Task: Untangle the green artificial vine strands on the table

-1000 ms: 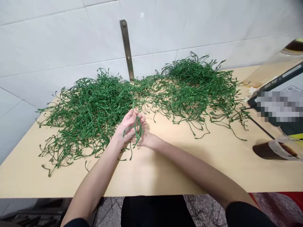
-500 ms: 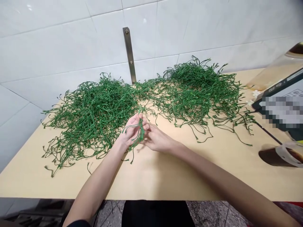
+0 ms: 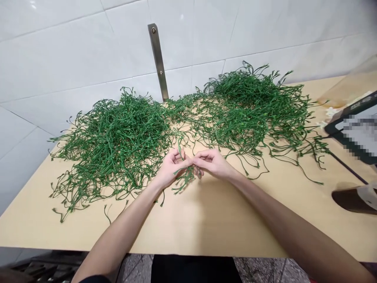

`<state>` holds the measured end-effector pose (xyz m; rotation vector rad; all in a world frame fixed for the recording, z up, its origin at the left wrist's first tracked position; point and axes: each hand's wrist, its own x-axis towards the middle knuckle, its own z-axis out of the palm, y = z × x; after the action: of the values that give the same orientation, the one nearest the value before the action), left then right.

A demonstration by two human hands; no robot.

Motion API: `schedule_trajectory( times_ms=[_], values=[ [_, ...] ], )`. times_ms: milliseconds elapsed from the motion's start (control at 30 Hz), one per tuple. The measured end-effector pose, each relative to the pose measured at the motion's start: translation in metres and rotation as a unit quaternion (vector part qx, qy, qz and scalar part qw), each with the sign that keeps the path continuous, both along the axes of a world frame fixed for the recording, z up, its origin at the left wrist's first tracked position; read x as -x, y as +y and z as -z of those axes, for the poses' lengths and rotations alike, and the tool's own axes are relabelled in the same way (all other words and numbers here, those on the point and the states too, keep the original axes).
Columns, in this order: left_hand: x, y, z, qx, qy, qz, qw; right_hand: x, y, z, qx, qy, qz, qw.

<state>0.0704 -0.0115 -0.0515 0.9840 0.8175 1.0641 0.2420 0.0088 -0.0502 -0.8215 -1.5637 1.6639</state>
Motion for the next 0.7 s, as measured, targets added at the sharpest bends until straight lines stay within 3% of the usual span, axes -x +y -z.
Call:
schedule_trajectory(
  times_ms=[133,267,567,700],
  values=[
    [0.006,0.002,-0.005,-0.007,0.077,0.034,0.996,-0.004,-0.003,-0.001,0.036,0.001,-0.03,0.999],
    [0.008,0.003,-0.01,-0.009,0.113,0.02,0.993,-0.001,-0.005,-0.001,0.066,-0.025,-0.017,0.997],
    [0.007,-0.001,-0.015,0.013,0.061,0.006,0.998,-0.001,-0.004,-0.001,0.064,-0.011,-0.005,0.998],
    [0.009,-0.001,-0.015,0.037,0.001,0.017,0.999,-0.005,-0.001,0.003,0.065,0.042,0.021,0.997]
  ],
)
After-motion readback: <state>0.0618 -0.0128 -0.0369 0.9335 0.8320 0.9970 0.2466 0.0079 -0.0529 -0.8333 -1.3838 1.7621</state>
